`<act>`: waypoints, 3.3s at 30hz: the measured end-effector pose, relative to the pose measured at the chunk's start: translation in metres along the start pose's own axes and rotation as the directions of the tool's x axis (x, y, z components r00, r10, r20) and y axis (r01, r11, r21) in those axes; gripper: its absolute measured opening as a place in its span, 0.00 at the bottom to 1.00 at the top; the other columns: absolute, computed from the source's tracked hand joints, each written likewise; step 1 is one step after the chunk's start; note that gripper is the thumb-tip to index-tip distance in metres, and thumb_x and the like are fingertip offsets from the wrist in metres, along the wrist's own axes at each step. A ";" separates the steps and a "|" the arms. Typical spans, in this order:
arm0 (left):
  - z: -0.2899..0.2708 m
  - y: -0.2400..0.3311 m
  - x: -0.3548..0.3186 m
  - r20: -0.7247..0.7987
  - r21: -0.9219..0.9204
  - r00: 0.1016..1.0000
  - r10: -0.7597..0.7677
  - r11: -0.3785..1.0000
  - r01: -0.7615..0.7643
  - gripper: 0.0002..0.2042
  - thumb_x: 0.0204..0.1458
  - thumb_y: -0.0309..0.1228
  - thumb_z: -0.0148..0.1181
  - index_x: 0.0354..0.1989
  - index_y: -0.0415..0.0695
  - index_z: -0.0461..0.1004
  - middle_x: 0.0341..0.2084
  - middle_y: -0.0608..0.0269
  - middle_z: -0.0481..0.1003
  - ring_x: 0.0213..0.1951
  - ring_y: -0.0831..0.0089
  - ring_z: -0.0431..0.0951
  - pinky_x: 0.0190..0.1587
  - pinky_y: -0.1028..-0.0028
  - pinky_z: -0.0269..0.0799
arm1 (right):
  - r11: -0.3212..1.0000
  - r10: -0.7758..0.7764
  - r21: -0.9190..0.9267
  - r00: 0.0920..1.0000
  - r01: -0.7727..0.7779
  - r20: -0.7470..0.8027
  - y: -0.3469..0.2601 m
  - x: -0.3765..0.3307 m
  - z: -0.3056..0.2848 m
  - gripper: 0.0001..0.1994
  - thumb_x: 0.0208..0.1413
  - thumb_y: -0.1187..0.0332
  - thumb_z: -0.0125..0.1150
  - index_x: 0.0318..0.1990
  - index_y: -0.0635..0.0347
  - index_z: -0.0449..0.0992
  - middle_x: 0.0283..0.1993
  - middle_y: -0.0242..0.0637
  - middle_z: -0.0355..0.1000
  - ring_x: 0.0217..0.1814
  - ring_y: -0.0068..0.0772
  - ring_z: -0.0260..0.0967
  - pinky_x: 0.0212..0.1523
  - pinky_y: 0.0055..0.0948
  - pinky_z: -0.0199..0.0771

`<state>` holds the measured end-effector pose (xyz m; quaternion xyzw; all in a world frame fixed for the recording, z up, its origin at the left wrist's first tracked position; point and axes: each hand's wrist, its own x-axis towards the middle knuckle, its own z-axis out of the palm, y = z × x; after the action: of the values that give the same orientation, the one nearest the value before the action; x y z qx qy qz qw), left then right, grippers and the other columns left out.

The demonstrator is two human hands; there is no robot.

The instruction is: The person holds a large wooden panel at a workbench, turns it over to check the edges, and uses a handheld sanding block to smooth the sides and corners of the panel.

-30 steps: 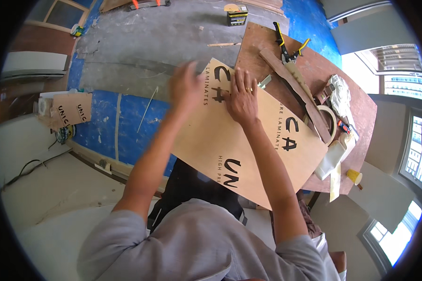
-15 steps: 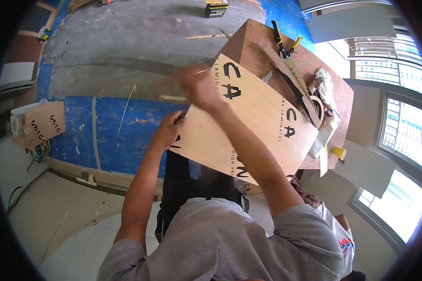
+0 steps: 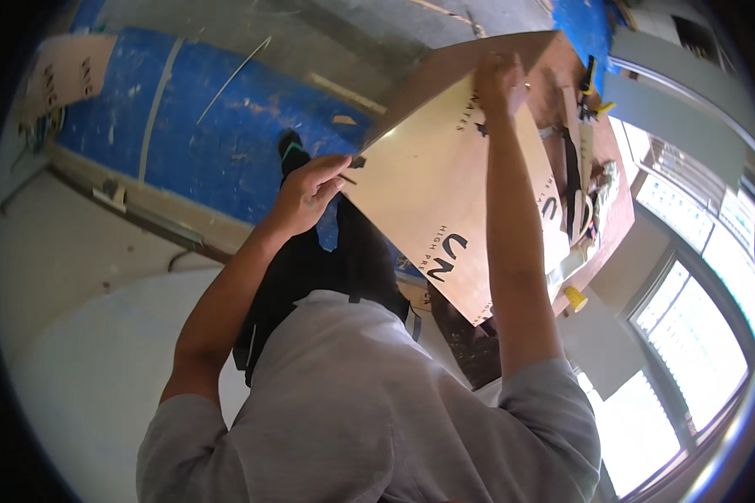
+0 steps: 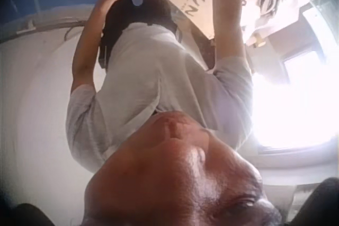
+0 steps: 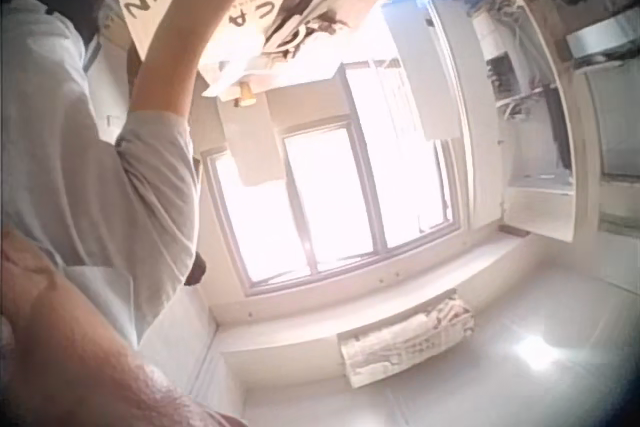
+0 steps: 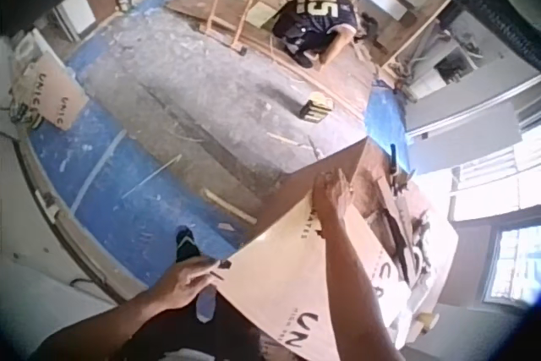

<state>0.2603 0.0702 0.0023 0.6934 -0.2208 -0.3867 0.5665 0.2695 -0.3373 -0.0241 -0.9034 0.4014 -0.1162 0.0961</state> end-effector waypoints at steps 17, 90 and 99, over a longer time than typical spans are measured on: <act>0.051 -0.022 -0.024 -0.205 -0.717 0.931 -0.304 0.693 0.068 0.15 0.64 0.26 0.61 0.58 0.36 0.74 0.34 0.65 0.77 0.34 0.77 0.78 0.37 0.75 0.76 | 0.624 -0.718 -0.066 0.605 0.779 0.344 -0.076 -0.121 -0.019 0.19 0.68 0.57 0.49 0.58 0.52 0.78 0.67 0.40 0.69 0.77 0.51 0.55 0.75 0.65 0.44; 0.074 0.084 0.195 0.092 -0.125 0.971 -0.221 0.965 0.232 0.30 0.70 0.52 0.49 0.64 0.36 0.69 0.59 0.52 0.75 0.58 0.59 0.77 0.60 0.60 0.73 | -0.034 0.957 0.686 0.175 -0.727 0.233 0.212 -0.495 -0.198 0.28 0.71 0.45 0.51 0.47 0.67 0.80 0.41 0.45 0.80 0.46 0.40 0.79 0.48 0.38 0.74; -0.007 0.179 0.138 0.370 -0.140 0.896 0.245 0.968 -0.207 0.39 0.62 0.66 0.53 0.55 0.34 0.72 0.50 0.61 0.78 0.51 0.73 0.77 0.53 0.70 0.73 | 0.181 0.941 0.946 0.325 -0.269 -0.088 0.084 -0.554 -0.222 0.23 0.71 0.43 0.53 0.46 0.58 0.71 0.39 0.23 0.68 0.40 0.15 0.63 0.41 0.19 0.63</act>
<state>0.3726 -0.0747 0.1349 0.5452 -0.3875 -0.4568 0.5864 -0.2139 0.0035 0.0914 -0.3424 0.6584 -0.5514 0.3810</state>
